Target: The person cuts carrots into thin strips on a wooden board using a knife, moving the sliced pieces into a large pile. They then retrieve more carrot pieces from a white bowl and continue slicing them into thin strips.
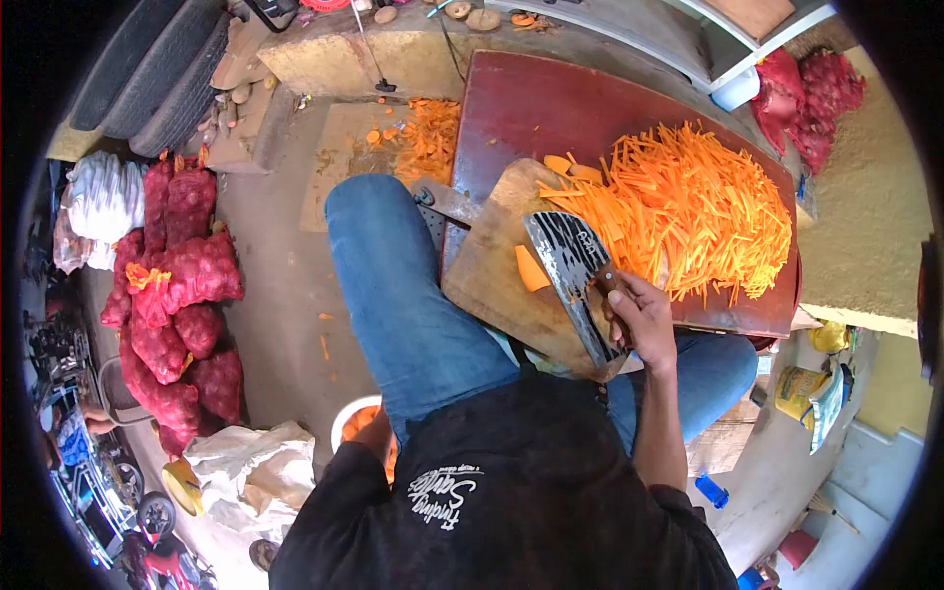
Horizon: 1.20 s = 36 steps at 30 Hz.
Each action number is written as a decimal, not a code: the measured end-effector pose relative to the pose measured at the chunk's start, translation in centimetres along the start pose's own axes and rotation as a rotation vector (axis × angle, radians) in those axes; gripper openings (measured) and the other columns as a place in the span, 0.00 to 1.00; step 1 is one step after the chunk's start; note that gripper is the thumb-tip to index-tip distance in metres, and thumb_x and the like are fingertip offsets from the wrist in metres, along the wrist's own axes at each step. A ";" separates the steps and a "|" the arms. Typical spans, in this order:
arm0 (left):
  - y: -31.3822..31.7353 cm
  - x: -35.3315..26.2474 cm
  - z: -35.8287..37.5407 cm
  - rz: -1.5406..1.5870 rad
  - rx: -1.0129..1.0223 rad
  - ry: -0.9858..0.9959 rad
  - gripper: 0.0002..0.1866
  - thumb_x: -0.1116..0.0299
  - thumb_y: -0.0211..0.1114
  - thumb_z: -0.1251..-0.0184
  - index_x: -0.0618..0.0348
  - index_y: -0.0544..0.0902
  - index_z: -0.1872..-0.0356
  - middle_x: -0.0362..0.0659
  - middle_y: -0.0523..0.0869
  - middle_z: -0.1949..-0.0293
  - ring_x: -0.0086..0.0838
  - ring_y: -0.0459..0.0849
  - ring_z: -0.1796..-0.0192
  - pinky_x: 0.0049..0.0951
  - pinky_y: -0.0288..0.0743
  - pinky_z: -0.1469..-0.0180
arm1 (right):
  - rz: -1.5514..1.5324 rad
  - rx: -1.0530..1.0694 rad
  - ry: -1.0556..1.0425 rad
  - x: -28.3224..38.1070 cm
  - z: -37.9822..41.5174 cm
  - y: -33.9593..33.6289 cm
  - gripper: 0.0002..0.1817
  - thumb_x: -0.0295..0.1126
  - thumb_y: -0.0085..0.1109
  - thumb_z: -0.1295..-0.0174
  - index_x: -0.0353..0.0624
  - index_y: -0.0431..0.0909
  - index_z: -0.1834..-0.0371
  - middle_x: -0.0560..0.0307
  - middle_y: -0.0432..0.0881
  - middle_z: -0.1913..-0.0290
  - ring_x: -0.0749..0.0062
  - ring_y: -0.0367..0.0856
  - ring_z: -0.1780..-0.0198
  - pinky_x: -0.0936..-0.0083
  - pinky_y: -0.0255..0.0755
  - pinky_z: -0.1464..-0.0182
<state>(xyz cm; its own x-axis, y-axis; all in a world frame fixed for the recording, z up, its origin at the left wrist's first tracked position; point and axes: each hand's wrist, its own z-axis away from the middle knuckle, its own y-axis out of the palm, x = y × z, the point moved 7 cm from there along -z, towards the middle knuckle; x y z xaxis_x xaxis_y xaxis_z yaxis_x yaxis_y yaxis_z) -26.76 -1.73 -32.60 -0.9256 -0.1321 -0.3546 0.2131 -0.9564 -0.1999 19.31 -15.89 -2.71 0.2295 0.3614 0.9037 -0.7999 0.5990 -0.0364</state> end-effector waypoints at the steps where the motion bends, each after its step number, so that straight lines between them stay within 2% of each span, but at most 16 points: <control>1: -0.2 0.3 -0.2 -0.020 0.007 0.004 0.18 0.66 0.83 0.36 0.65 0.94 0.49 0.47 0.96 0.57 0.32 0.91 0.58 0.35 0.87 0.50 | -0.002 0.002 0.017 0.0 0.1 0.0 0.23 0.30 0.68 0.19 0.28 0.81 0.27 0.62 0.84 0.67 0.84 0.77 0.77 0.82 0.70 0.74; 11: -5.0 3.4 -1.7 -0.259 0.113 0.049 0.19 0.67 0.86 0.39 0.64 0.94 0.50 0.48 0.96 0.57 0.33 0.92 0.58 0.36 0.88 0.50 | -0.019 -0.019 0.003 0.0 0.1 0.2 0.23 0.29 0.68 0.19 0.27 0.81 0.27 0.64 0.84 0.67 0.85 0.77 0.77 0.83 0.69 0.75; 16: -11.9 9.4 -3.9 -0.443 0.159 0.075 0.19 0.67 0.87 0.41 0.64 0.94 0.50 0.49 0.96 0.57 0.33 0.92 0.58 0.36 0.88 0.49 | -0.012 -0.031 0.015 -0.3 0.0 -0.1 0.23 0.28 0.69 0.20 0.27 0.82 0.28 0.63 0.86 0.66 0.86 0.78 0.77 0.83 0.69 0.76; 19: -19.7 12.5 -3.6 -0.515 0.009 0.025 0.20 0.67 0.88 0.42 0.64 0.94 0.51 0.49 0.96 0.57 0.33 0.93 0.58 0.36 0.88 0.49 | -0.038 -0.034 0.037 -0.2 0.0 0.0 0.23 0.28 0.69 0.20 0.27 0.82 0.28 0.63 0.86 0.67 0.86 0.77 0.77 0.83 0.69 0.76; 20: -21.8 12.2 -3.1 -0.459 -0.098 -0.018 0.17 0.70 0.88 0.47 0.62 0.94 0.56 0.48 0.96 0.60 0.33 0.92 0.60 0.38 0.88 0.52 | -0.042 -0.032 0.025 -0.2 -0.1 0.0 0.22 0.28 0.69 0.20 0.28 0.82 0.28 0.64 0.86 0.67 0.85 0.78 0.77 0.83 0.69 0.76; 22: -26.4 9.7 -1.4 -0.334 -0.317 -0.094 0.13 0.74 0.88 0.58 0.58 0.95 0.68 0.45 0.95 0.68 0.33 0.92 0.63 0.42 0.88 0.57 | -0.035 -0.044 0.038 0.0 -0.1 0.0 0.22 0.28 0.69 0.20 0.28 0.83 0.28 0.64 0.86 0.67 0.85 0.78 0.78 0.83 0.69 0.77; 24: -30.3 8.9 -3.9 -0.396 -0.253 -0.095 0.14 0.73 0.89 0.59 0.59 0.94 0.68 0.46 0.94 0.70 0.36 0.92 0.63 0.43 0.88 0.56 | -0.016 -0.060 0.065 0.2 0.0 0.0 0.21 0.27 0.69 0.21 0.28 0.84 0.29 0.64 0.86 0.67 0.85 0.78 0.78 0.82 0.70 0.76; 26: -34.2 6.0 -5.6 -0.486 -0.322 -0.053 0.15 0.74 0.89 0.59 0.64 0.92 0.69 0.49 0.93 0.70 0.37 0.91 0.63 0.44 0.88 0.56 | 0.000 -0.072 0.062 0.0 0.0 -0.1 0.21 0.27 0.69 0.21 0.28 0.84 0.30 0.64 0.86 0.67 0.85 0.78 0.78 0.82 0.70 0.76; 28: -37.7 2.1 -7.0 -0.550 -0.405 -0.024 0.13 0.72 0.87 0.54 0.65 0.92 0.69 0.51 0.93 0.71 0.38 0.91 0.63 0.45 0.88 0.55 | 0.016 -0.093 0.062 0.0 0.0 -0.1 0.21 0.26 0.69 0.22 0.28 0.84 0.30 0.64 0.86 0.67 0.85 0.78 0.78 0.82 0.71 0.76; 30: -41.5 3.0 -17.1 -1.129 -0.326 0.182 0.09 0.71 0.83 0.53 0.63 0.93 0.71 0.55 0.94 0.69 0.42 0.95 0.65 0.45 0.89 0.58 | -0.004 -0.108 0.050 -0.3 0.1 -0.3 0.21 0.26 0.69 0.22 0.27 0.84 0.30 0.62 0.87 0.66 0.84 0.78 0.78 0.82 0.71 0.76; 32: -45.1 -2.2 -17.0 -0.597 -0.457 0.257 0.07 0.73 0.80 0.51 0.65 0.91 0.73 0.60 0.92 0.70 0.48 0.94 0.66 0.49 0.88 0.60 | -0.033 -0.107 0.048 -0.2 0.2 -0.2 0.22 0.26 0.69 0.22 0.25 0.83 0.30 0.61 0.87 0.65 0.84 0.78 0.77 0.82 0.71 0.75; 34: -44.7 -12.0 -14.0 -0.851 -0.486 0.288 0.06 0.75 0.76 0.50 0.66 0.88 0.75 0.62 0.90 0.71 0.51 0.93 0.67 0.52 0.86 0.62 | -0.007 -0.119 0.004 -0.9 0.0 -0.5 0.21 0.25 0.68 0.22 0.26 0.83 0.30 0.62 0.87 0.65 0.84 0.79 0.77 0.82 0.70 0.75; 36: -45.3 -16.2 -16.9 -0.966 -0.478 0.446 0.05 0.77 0.74 0.51 0.66 0.85 0.76 0.62 0.89 0.72 0.52 0.92 0.68 0.53 0.84 0.63 | 0.003 -0.131 -0.002 -0.9 -0.1 -0.6 0.21 0.25 0.67 0.22 0.25 0.83 0.30 0.62 0.86 0.65 0.85 0.79 0.76 0.82 0.70 0.75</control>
<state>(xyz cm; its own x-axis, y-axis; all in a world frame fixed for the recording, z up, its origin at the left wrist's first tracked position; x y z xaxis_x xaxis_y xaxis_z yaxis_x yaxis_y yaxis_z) -16.10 48.13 -33.28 -0.5956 0.7914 -0.1375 -0.3364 -0.4012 -0.8520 19.60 -16.53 -3.53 0.2260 0.3619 0.9044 -0.7212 0.6863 -0.0944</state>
